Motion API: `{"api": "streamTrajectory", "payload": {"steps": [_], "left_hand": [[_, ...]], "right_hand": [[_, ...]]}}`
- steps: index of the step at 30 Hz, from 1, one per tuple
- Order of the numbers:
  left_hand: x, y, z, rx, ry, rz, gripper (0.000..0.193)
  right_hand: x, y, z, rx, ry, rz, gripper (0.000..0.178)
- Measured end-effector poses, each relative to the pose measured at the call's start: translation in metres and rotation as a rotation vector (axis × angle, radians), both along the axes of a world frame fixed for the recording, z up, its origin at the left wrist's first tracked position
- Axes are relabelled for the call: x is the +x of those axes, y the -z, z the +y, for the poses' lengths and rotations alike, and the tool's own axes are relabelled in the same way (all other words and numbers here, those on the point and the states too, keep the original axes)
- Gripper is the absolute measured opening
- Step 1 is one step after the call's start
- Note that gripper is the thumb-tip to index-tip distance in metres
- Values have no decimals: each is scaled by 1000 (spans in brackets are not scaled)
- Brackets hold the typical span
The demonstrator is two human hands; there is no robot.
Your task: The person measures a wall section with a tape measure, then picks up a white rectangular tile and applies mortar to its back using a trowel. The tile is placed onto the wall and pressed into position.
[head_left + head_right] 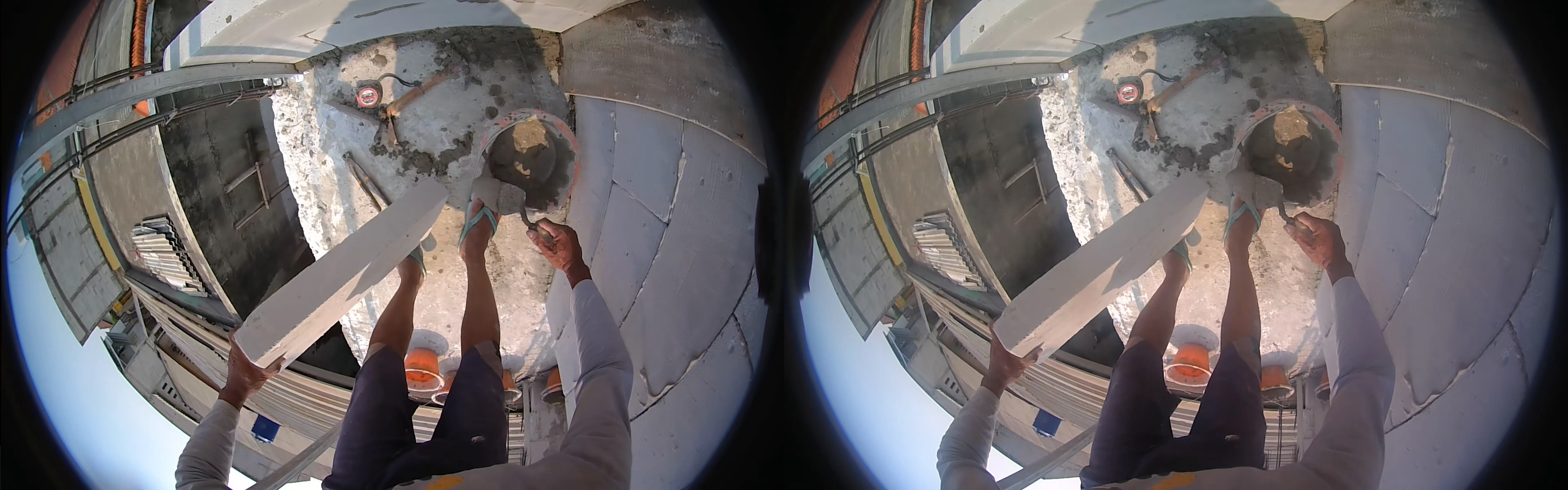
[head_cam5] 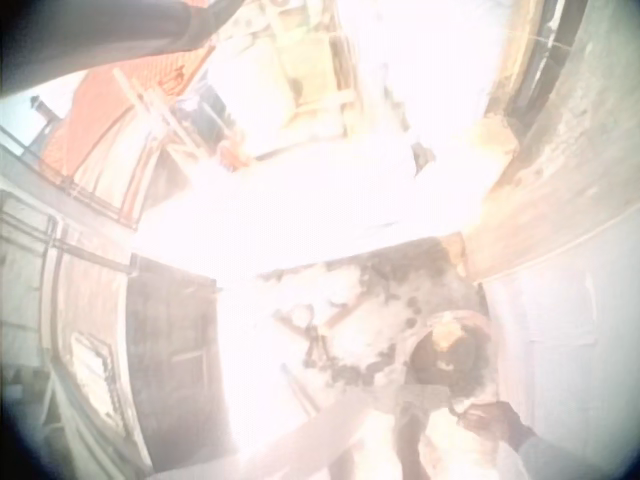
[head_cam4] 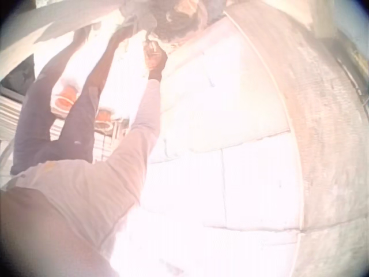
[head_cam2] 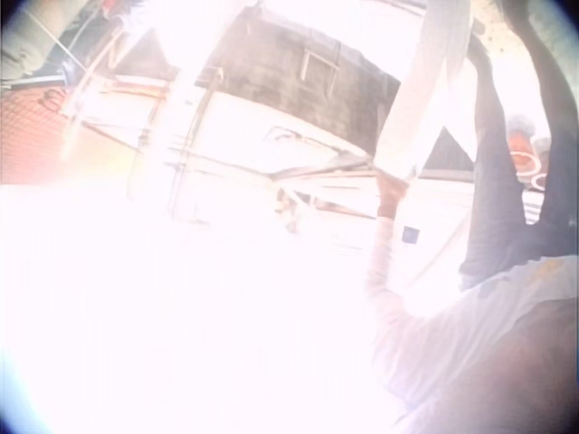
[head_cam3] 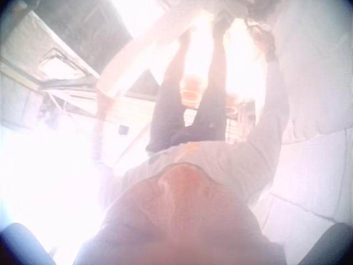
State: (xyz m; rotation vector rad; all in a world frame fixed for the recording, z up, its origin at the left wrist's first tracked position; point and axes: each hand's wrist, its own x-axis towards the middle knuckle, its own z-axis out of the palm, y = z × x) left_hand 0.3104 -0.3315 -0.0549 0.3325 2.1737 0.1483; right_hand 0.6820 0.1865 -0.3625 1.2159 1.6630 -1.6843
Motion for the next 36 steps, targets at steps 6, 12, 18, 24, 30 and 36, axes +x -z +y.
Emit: {"api": "streamTrajectory", "payload": {"steps": [6, 12, 18, 24, 30, 36], "left_hand": [[-30, 11, -17, 47, -36, -43, 95], [-42, 17, -1, 146, -189, -100, 95], [-45, 18, -23, 138, 28, -41, 90], [-37, 16, -14, 138, 26, -10, 94], [-27, 6, 4, 60, 142, 89, 97], [-26, 1, 18, 84, 174, 117, 93]], "right_hand": [[-35, 37, -88, 449, -385, 265, 32], [-49, 76, -156, 786, -446, 474, 49], [-1, 37, -167, 494, -384, 254, 46], [-42, 57, -120, 463, -410, 316, 47], [-84, -8, -151, 526, -592, 393, 54], [-121, -98, -210, 616, -619, 381, 47]]}}
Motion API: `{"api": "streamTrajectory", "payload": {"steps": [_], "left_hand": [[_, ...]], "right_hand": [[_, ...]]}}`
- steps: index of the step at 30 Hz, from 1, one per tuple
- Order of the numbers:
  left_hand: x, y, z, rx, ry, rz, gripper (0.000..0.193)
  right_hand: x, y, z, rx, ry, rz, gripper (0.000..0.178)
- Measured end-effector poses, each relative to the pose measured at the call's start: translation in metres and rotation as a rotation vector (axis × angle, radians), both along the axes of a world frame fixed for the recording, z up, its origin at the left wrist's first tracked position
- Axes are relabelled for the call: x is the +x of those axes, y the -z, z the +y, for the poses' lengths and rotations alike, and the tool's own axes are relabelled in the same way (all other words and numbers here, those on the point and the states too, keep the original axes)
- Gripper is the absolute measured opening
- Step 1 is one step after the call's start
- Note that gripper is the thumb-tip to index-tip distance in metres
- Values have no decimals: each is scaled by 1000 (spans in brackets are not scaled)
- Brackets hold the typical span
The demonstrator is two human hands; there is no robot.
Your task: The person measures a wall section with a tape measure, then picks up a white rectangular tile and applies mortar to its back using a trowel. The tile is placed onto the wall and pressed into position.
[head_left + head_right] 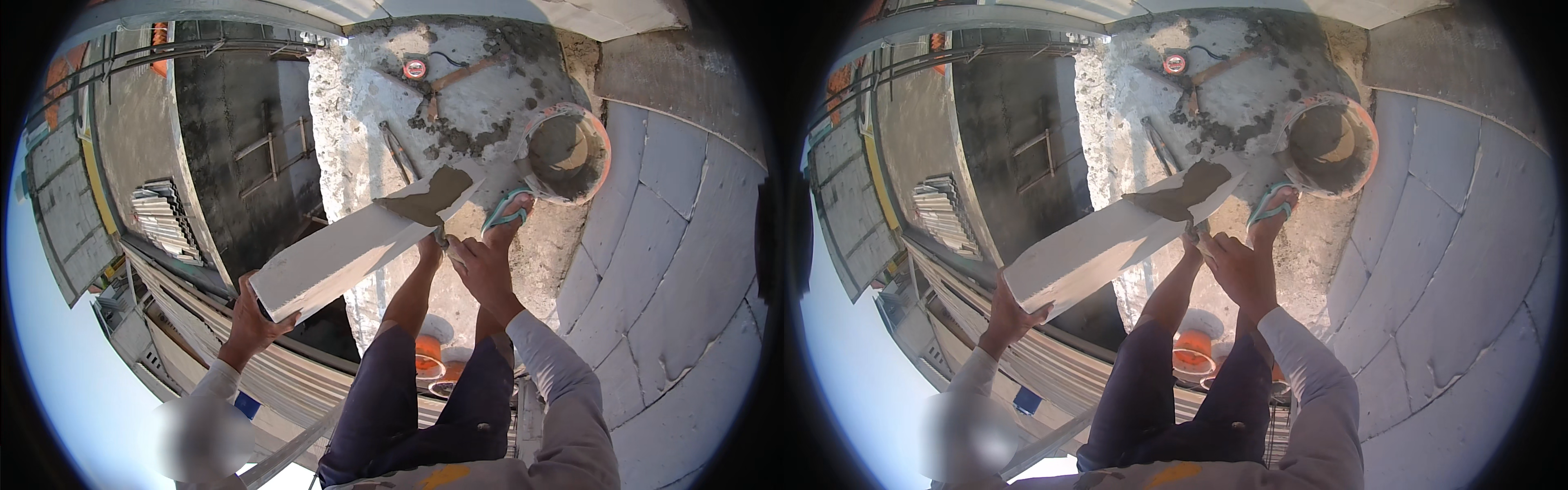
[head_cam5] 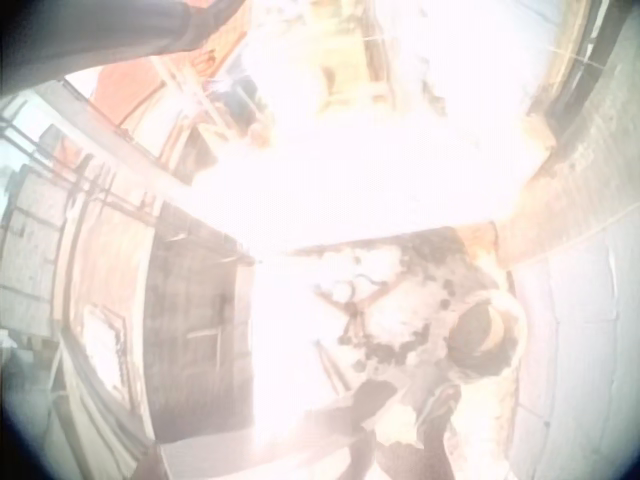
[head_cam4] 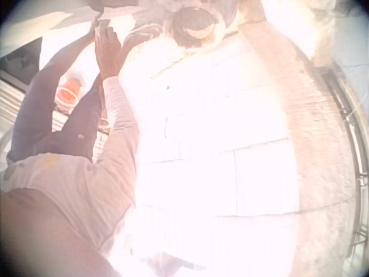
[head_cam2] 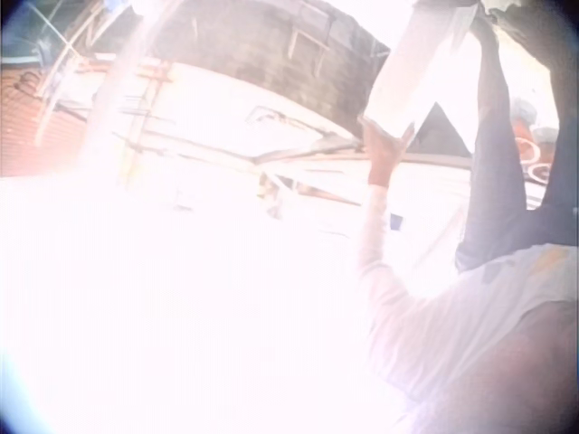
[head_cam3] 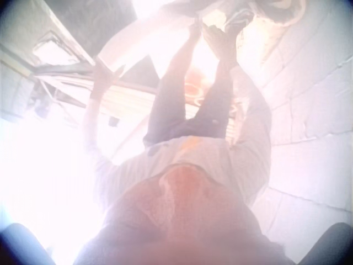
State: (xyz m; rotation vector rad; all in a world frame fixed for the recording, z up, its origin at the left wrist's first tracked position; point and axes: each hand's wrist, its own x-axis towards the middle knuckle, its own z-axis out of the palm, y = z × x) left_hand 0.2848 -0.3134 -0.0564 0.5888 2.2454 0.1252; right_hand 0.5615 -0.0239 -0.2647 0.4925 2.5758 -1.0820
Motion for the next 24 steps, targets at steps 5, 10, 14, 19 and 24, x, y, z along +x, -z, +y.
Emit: {"api": "streamTrajectory", "payload": {"steps": [5, 10, 14, 19, 24], "left_hand": [[7, -5, 3, -11, -159, -49, 86], [9, -4, 3, 64, -186, -66, 84], [6, 0, 3, 35, -104, -21, 84], [20, -3, 0, 16, -267, -57, 87], [28, -9, 24, 112, -250, -56, 82]], "right_hand": [[1, -53, -8, -81, -44, 113, 49], [8, 5, 1, -214, 245, 124, 49], [3, 11, -29, -59, 134, 95, 53], [78, 8, -78, -284, 434, -148, 46], [22, 68, -86, -273, 919, -150, 51]]}}
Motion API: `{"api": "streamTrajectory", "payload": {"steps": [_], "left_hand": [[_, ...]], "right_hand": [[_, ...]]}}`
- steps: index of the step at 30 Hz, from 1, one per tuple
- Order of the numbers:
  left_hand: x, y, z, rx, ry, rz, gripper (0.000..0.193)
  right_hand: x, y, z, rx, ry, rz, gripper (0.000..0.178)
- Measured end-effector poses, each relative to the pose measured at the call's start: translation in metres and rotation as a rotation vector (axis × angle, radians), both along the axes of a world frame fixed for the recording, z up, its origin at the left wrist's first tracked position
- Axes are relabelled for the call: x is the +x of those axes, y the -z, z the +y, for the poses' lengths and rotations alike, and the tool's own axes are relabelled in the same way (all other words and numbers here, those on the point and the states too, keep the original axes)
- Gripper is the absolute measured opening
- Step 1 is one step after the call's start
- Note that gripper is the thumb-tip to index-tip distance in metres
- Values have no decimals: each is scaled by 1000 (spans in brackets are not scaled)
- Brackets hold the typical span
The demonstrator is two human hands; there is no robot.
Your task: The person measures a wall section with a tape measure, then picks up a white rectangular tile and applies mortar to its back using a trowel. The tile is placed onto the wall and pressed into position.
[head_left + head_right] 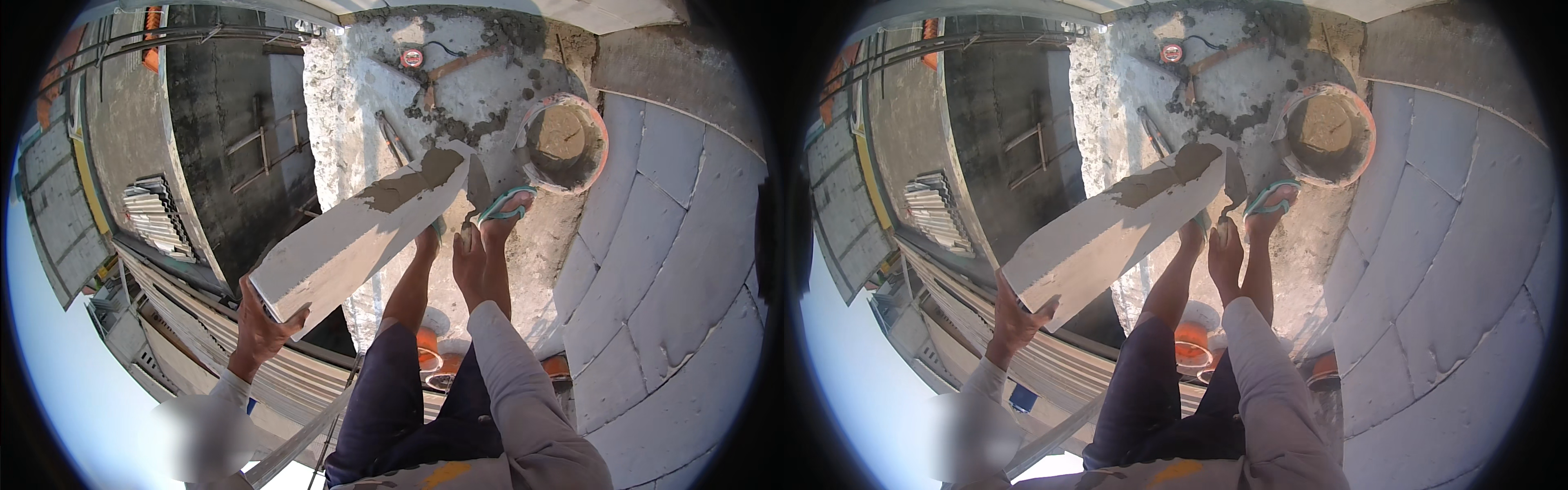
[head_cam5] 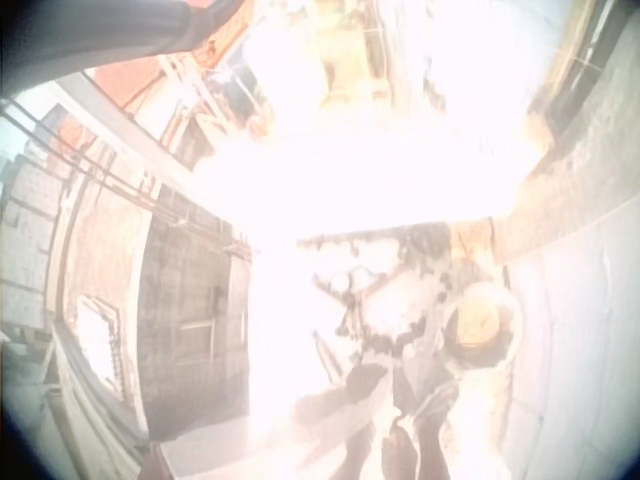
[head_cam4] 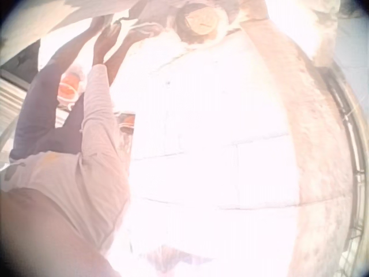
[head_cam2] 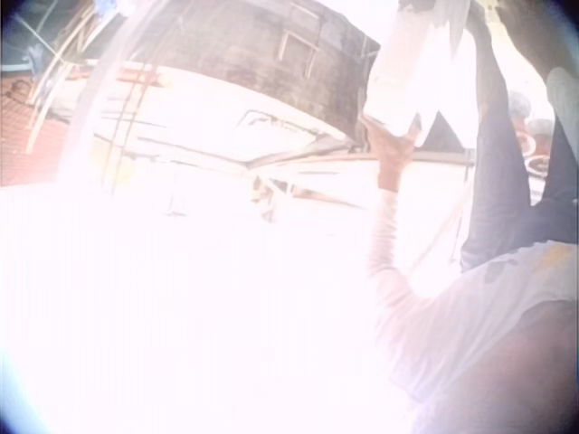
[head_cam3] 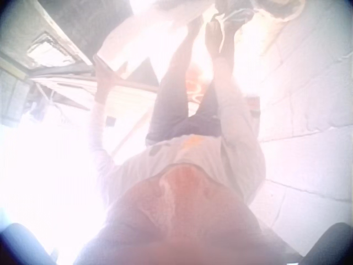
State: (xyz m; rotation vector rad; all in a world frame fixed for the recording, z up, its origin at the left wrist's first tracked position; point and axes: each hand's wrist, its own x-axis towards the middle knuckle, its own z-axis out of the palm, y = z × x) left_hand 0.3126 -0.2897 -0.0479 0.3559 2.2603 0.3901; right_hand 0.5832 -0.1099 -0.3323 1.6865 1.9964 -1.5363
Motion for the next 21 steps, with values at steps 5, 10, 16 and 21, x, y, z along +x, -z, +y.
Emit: {"api": "streamTrajectory", "payload": {"steps": [5, 10, 16, 21], "left_hand": [[15, -7, 23, -47, -226, -67, 79], [18, -6, 18, 0, -201, -62, 82], [10, 13, -31, 16, -169, -53, 89], [3, 15, -27, -15, 158, 48, 92]], "right_hand": [[-19, -38, -45, -151, 62, 125, 51], [-1, -96, -12, -671, 9, 197, 46], [-10, -7, 63, -181, -223, 222, 37], [-26, 97, 42, 236, -267, 87, 37]]}}
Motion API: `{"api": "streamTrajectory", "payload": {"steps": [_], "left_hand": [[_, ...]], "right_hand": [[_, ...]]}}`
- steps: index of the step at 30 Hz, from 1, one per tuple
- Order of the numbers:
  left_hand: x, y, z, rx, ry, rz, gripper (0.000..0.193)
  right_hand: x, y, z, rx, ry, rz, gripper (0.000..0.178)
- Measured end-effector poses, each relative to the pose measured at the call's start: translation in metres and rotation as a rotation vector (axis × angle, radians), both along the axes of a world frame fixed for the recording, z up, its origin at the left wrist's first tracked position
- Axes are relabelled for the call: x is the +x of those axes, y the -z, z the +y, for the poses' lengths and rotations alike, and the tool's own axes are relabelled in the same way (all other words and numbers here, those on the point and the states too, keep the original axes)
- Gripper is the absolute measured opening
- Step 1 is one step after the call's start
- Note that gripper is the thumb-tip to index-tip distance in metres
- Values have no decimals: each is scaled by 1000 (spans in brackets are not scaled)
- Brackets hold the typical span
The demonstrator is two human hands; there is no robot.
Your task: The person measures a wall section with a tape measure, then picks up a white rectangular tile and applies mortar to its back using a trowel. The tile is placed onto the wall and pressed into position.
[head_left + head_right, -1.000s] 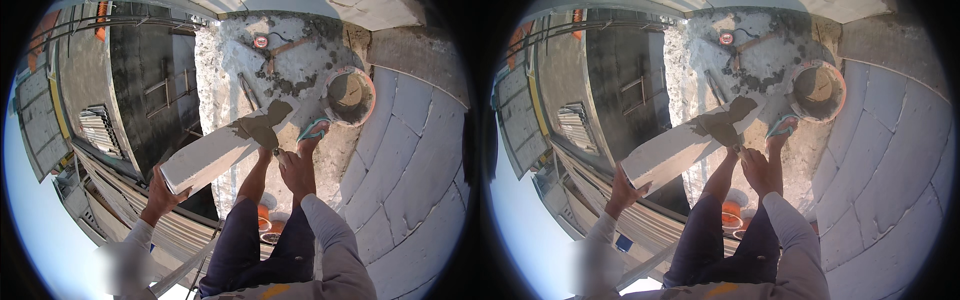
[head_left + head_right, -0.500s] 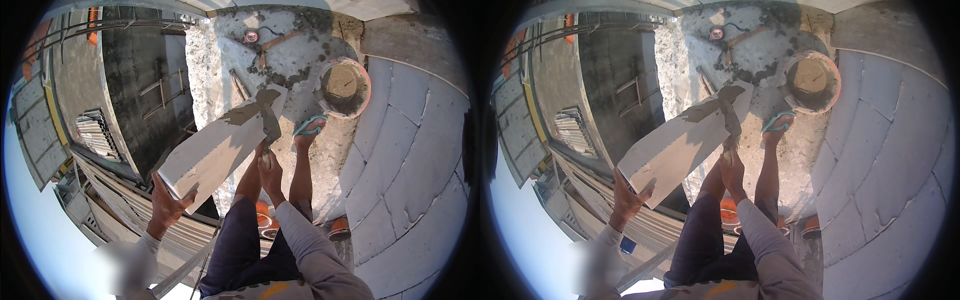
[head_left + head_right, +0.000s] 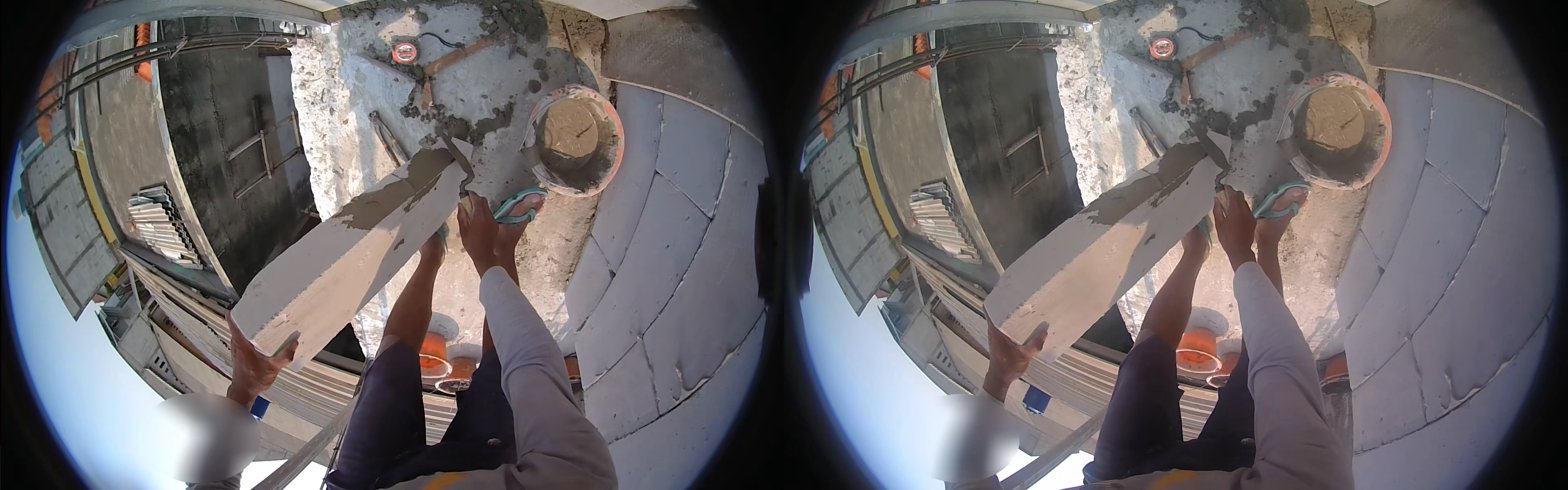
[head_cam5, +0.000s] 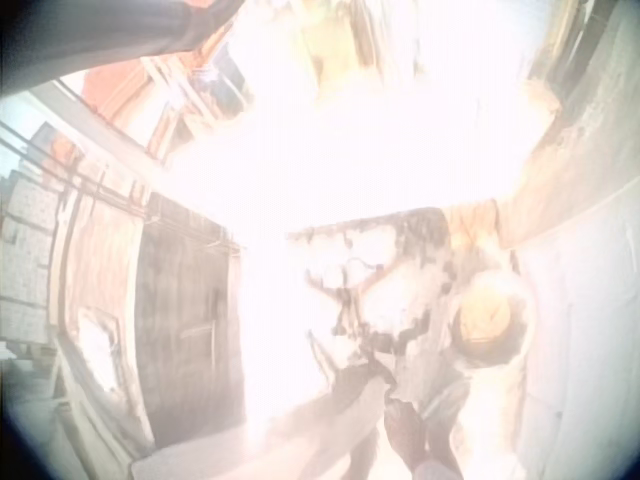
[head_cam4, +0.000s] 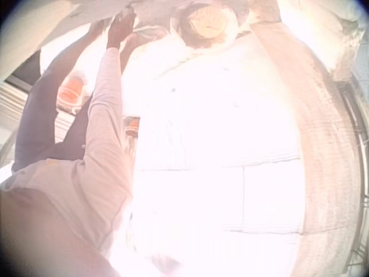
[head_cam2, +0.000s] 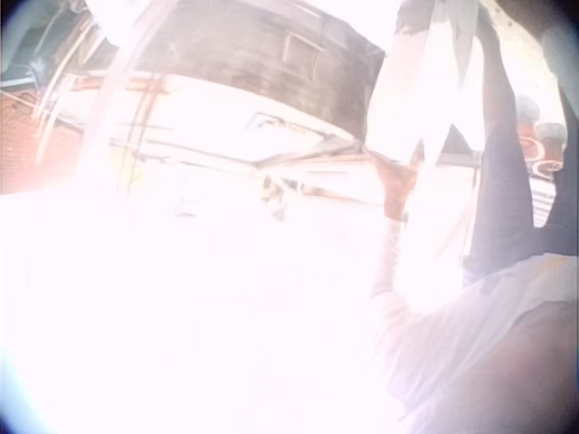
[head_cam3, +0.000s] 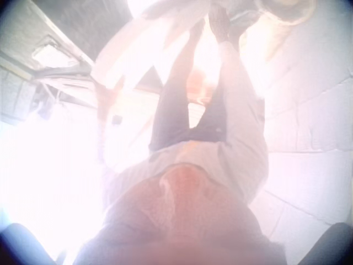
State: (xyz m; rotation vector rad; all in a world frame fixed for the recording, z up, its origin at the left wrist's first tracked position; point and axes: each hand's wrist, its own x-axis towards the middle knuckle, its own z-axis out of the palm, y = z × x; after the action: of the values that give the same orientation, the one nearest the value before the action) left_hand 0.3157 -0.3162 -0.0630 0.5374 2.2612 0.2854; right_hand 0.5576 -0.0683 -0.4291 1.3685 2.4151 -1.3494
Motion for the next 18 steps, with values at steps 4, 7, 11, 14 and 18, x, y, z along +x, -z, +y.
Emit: {"api": "streamTrajectory", "payload": {"steps": [4, 7, 11, 14, 18], "left_hand": [[9, 2, -21, 36, -257, -107, 91], [12, -3, -1, 35, -384, -106, 89], [8, 0, -1, 59, -299, -96, 88], [3, -3, 14, 99, -328, -107, 88], [13, 3, 0, 123, -459, -149, 89]], "right_hand": [[54, -50, -99, -298, 136, -130, 43], [65, -71, -108, -360, 264, -36, 34], [20, -19, -36, -898, 600, 44, 36], [9, -14, -20, -917, 472, 44, 36], [6, -82, -31, -1034, 256, 37, 34]]}}
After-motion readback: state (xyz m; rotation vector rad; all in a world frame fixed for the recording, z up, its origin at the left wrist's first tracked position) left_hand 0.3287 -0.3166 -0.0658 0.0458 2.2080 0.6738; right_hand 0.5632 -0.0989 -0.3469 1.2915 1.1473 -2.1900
